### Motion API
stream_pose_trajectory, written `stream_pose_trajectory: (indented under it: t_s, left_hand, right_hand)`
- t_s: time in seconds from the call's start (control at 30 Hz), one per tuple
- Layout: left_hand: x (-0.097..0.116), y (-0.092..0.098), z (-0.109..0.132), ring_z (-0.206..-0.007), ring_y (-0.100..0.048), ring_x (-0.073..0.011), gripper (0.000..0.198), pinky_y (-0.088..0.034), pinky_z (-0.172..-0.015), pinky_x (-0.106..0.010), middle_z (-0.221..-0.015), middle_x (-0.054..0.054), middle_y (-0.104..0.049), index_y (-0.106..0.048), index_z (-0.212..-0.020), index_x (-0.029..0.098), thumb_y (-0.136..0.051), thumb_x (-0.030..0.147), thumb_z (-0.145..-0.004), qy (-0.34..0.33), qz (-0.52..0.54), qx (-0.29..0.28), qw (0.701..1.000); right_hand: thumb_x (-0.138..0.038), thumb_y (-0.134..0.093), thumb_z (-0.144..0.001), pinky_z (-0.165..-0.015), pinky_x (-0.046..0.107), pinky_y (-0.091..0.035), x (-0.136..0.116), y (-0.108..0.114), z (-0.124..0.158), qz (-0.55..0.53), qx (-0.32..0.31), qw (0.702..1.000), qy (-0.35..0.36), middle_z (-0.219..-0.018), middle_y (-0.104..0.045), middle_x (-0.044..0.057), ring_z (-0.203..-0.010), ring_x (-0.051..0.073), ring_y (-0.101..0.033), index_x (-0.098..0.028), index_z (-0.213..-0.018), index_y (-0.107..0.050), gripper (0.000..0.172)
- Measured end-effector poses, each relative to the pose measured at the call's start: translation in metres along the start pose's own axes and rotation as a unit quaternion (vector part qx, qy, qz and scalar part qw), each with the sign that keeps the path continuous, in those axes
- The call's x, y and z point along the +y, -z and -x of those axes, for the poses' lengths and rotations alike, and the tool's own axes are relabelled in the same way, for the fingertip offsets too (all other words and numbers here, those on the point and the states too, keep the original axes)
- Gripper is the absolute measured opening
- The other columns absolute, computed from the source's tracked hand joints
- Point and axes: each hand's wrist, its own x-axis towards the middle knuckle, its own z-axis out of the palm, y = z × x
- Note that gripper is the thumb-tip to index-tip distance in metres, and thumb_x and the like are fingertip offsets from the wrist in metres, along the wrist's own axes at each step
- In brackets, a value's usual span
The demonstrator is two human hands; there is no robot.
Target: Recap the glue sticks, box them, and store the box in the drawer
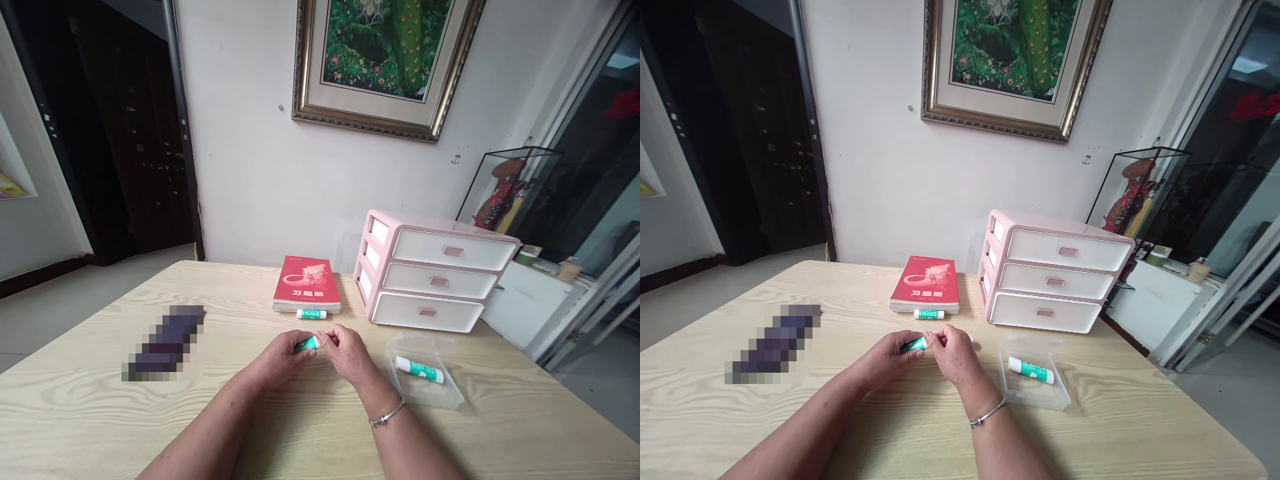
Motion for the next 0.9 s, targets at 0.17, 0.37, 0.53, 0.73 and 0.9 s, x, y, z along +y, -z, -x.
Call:
stream_pose_trajectory:
  t_s: [0.17, 0.37, 0.53, 0.73, 0.9]
  left_hand:
    - [0.004, 0.001, 0.000, -0.086, -0.058, -0.0201, 0.036, -0.042, -0.076, -0.027, -0.097, -0.004, -0.069, -0.069, -0.110, 0.017, -0.059, 0.042, -0.086, 0.026, 0.022, 0.010, 0.999]
    - [0.010, 0.007, 0.004, -0.061, -0.044, -0.0119, 0.038, -0.033, -0.059, -0.023, -0.069, 0.004, -0.054, -0.067, -0.100, 0.015, -0.057, 0.049, -0.087, 0.099, 0.068, -0.020, 0.993]
    - [0.004, 0.003, 0.000, -0.083, -0.056, -0.0188, 0.033, -0.039, -0.074, -0.025, -0.093, -0.003, -0.067, -0.069, -0.104, 0.017, -0.058, 0.043, -0.087, 0.027, 0.035, -0.006, 0.999]
    - [0.000, -0.001, -0.002, -0.080, -0.057, -0.0190, 0.022, -0.040, -0.072, -0.026, -0.085, -0.003, -0.062, -0.068, -0.092, 0.018, -0.056, 0.035, -0.087, -0.005, -0.077, 0.034, 0.996]
    - [0.002, -0.004, 0.000, -0.075, -0.056, -0.0181, 0.011, -0.038, -0.067, -0.027, -0.082, -0.002, -0.058, -0.066, -0.087, 0.020, -0.058, 0.027, -0.084, -0.012, -0.126, 0.062, 0.990]
  right_hand:
    - [-0.054, -0.051, -0.092, -0.057, 0.025, -0.042, 0.001, 0.001, 0.001, -0.053, -0.006, 0.999, -0.004, -0.065, -0.061, 0.002, -0.062, 0.015, -0.055, -0.016, -0.087, -0.067, 0.042]
    - [-0.045, -0.056, -0.091, -0.060, 0.024, -0.046, 0.003, 0.000, 0.000, -0.136, -0.042, 0.990, 0.022, -0.079, -0.062, 0.003, -0.068, 0.014, -0.056, -0.018, -0.115, -0.064, 0.037]
    - [-0.048, -0.060, -0.086, -0.050, 0.023, -0.043, 0.008, -0.003, -0.002, -0.183, -0.057, 0.981, -0.030, -0.068, -0.057, 0.000, -0.058, 0.012, -0.052, -0.015, -0.105, -0.064, 0.038]
    - [-0.058, -0.065, -0.076, -0.043, 0.023, -0.045, 0.002, -0.004, -0.004, -0.214, -0.044, 0.970, -0.105, -0.059, -0.057, -0.003, -0.047, 0.011, -0.051, -0.012, -0.098, -0.063, 0.051]
    - [-0.063, -0.067, -0.071, -0.040, 0.023, -0.045, 0.002, -0.006, -0.005, -0.230, -0.035, 0.962, -0.144, -0.054, -0.056, -0.004, -0.045, 0.011, -0.052, -0.013, -0.091, -0.063, 0.054]
